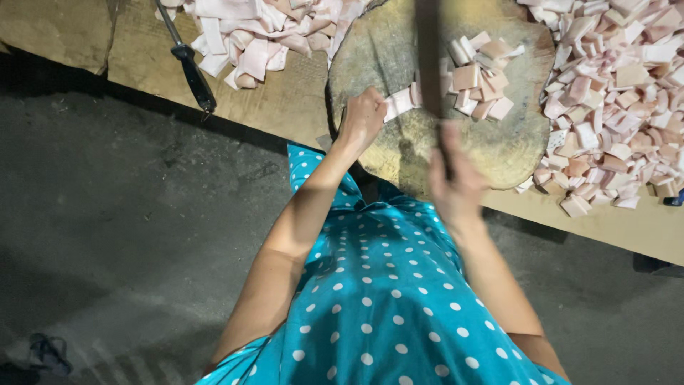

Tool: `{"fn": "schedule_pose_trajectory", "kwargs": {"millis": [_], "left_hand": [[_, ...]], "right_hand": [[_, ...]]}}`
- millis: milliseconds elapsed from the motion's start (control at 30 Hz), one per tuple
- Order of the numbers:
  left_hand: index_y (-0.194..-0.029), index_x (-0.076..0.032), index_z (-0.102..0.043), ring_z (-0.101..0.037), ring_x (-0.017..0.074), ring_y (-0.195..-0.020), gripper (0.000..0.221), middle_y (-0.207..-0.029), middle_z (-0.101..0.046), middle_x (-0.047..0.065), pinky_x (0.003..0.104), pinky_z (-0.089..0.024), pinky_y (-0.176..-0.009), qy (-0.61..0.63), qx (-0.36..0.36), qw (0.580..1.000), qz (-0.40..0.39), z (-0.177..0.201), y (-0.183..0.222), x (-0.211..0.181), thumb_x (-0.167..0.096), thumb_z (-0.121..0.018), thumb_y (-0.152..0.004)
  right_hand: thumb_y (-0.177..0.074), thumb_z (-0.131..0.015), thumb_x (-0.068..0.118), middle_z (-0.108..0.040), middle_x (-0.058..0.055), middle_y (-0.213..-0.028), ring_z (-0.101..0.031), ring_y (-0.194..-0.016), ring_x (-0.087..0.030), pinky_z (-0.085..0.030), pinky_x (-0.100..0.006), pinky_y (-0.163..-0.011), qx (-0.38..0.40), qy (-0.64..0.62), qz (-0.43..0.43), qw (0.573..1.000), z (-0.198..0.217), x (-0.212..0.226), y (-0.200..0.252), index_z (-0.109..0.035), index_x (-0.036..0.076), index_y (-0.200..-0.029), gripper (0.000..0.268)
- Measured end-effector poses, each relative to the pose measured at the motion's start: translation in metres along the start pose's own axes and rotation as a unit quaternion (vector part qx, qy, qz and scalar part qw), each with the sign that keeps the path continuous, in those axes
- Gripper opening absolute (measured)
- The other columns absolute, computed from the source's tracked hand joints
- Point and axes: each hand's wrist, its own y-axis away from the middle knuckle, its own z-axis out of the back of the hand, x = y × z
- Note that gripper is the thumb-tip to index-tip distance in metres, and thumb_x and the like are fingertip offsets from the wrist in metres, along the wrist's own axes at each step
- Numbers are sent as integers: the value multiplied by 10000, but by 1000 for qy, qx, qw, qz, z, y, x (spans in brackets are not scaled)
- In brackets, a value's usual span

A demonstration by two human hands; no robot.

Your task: The person cuts strips of meat into small squares using a cleaver on a wooden cutting board, moves the cut pieces into a pile, and sharpens the blade with a honing rod.

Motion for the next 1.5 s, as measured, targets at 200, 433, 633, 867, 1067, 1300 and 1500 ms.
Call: {"fn": "schedule_pose_trajectory", "kwargs": {"millis": [200, 433, 633, 867, 1067, 1300, 1500], "left_hand": [[-926, 1, -677, -716, 447, -816, 148, -811, -708, 258, 488, -565, -736, -21, -13, 999, -45, 2, 7, 3, -136, -706, -879], [-1112, -69, -639, -693, 174, -559, 196, -728, -704, 102, 337, -553, -498, 179, 40, 979, 88, 5, -6, 34, -40, -587, -925], [-1266, -56, -601, -711, 152, -601, 249, -783, -697, 64, 322, -594, -519, 167, -101, 977, 80, 81, -52, 62, -30, -515, -1033], [-1310, -48, -580, -693, 319, -1063, 420, -1208, -670, 205, 361, -609, -874, -28, -206, 970, -127, 83, -166, 74, -29, -614, -892], [-1243, -75, -674, -541, 379, -1139, 384, -1292, -624, 139, 519, -473, -853, -338, -64, 905, -250, 56, -231, 66, -83, -562, -876], [-1131, -31, -669, -667, 395, -970, 187, -1064, -684, 207, 473, -559, -847, -274, -132, 929, -211, 84, -265, 105, -131, -535, -1047], [-1172, -12, -653, -730, 233, -896, 197, -1029, -713, 104, 347, -629, -757, 110, 140, 979, -97, 124, -170, -18, -98, -706, -1002]], "right_hand": [[-980, -693, 131, -740, -177, -861, -674, -671, -217, -550, -341, -641, 149, -20, -201, 968, -2, -14, -11, -575, 161, -1520, 553], [-1040, -716, 73, -769, -142, -1017, -667, -733, -115, -556, -308, -672, 27, -65, -125, 990, 29, 4, -15, -552, 107, -1525, 513], [-989, -709, 86, -733, -185, -1233, -769, -875, -209, -603, -326, -759, 125, -81, -84, 985, -1, 15, 11, -577, 142, -1484, 516], [-981, -693, 123, -754, -210, -1014, -747, -733, -254, -579, -380, -684, 140, -10, -133, 981, 3, -35, 12, -591, 163, -1483, 515], [-977, -725, 149, -704, -230, -803, -680, -603, -303, -527, -413, -592, 83, 91, -225, 967, 17, -63, 5, -563, 156, -1521, 568], [-971, -730, 120, -687, -215, -785, -663, -587, -312, -516, -410, -575, 78, 69, -215, 971, 18, -67, 0, -554, 146, -1510, 568], [-950, -695, 96, -680, -217, -787, -696, -681, -360, -522, -455, -614, 129, 20, -248, 960, 24, -64, -8, -451, 108, -1470, 574]]}}
